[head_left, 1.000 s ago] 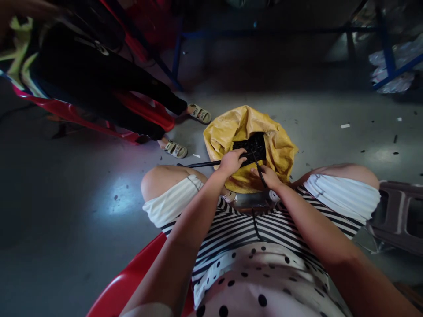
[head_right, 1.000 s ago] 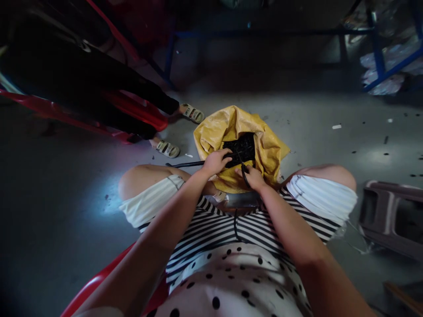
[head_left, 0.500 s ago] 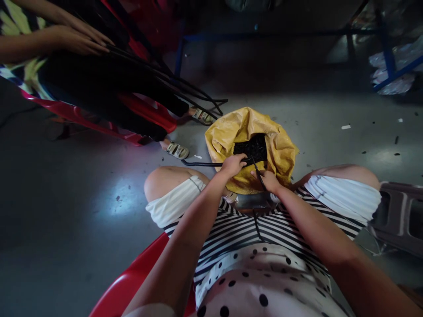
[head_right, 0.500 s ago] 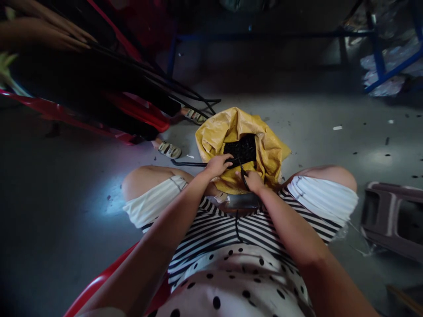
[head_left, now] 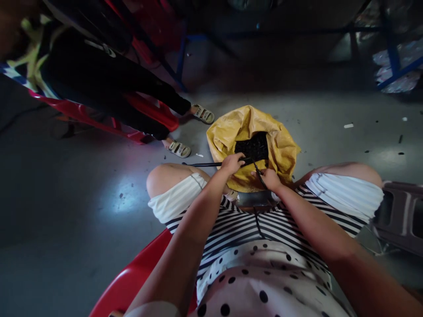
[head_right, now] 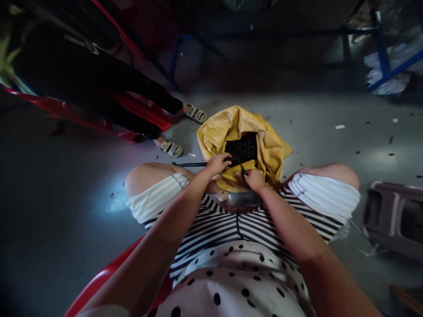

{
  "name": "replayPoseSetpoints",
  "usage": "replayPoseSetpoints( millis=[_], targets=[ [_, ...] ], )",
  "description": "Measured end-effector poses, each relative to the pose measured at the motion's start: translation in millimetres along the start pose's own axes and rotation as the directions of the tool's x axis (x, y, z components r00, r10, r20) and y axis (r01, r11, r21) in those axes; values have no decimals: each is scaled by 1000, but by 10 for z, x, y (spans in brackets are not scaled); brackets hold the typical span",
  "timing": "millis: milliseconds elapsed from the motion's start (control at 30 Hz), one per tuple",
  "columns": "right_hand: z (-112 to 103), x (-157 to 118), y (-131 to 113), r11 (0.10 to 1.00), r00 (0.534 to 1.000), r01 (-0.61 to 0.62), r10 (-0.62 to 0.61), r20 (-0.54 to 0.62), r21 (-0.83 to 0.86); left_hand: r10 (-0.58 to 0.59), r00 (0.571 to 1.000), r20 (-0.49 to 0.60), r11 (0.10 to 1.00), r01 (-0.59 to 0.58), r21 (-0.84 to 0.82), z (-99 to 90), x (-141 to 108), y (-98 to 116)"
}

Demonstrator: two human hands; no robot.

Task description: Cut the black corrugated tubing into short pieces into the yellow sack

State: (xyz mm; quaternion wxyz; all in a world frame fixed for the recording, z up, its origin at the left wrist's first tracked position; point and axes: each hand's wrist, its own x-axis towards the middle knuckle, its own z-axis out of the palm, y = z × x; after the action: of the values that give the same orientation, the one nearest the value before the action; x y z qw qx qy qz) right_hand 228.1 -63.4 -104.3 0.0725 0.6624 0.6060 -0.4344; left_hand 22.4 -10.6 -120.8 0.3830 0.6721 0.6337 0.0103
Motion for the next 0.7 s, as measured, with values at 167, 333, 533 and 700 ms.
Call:
replayPoseSetpoints(
  millis=[167,333,533,700],
  targets=[
    [32,15,69,988,999,34,-38,23,150,-21,999,-33,1000,21,-11,-31,23,39],
    [33,29,86,985,999,26,-31,29,172,-25,998,-55,1000,25,5,-75,19,89],
    [16,37,61,985,1000,-2,-1,20,172,-28,996,-82,1000,29,2,-104,8,147],
    [1,27,43,979,999,22,-26,19,201,-15,997,-74,1000,14,-11,-89,-5,197]
  ],
)
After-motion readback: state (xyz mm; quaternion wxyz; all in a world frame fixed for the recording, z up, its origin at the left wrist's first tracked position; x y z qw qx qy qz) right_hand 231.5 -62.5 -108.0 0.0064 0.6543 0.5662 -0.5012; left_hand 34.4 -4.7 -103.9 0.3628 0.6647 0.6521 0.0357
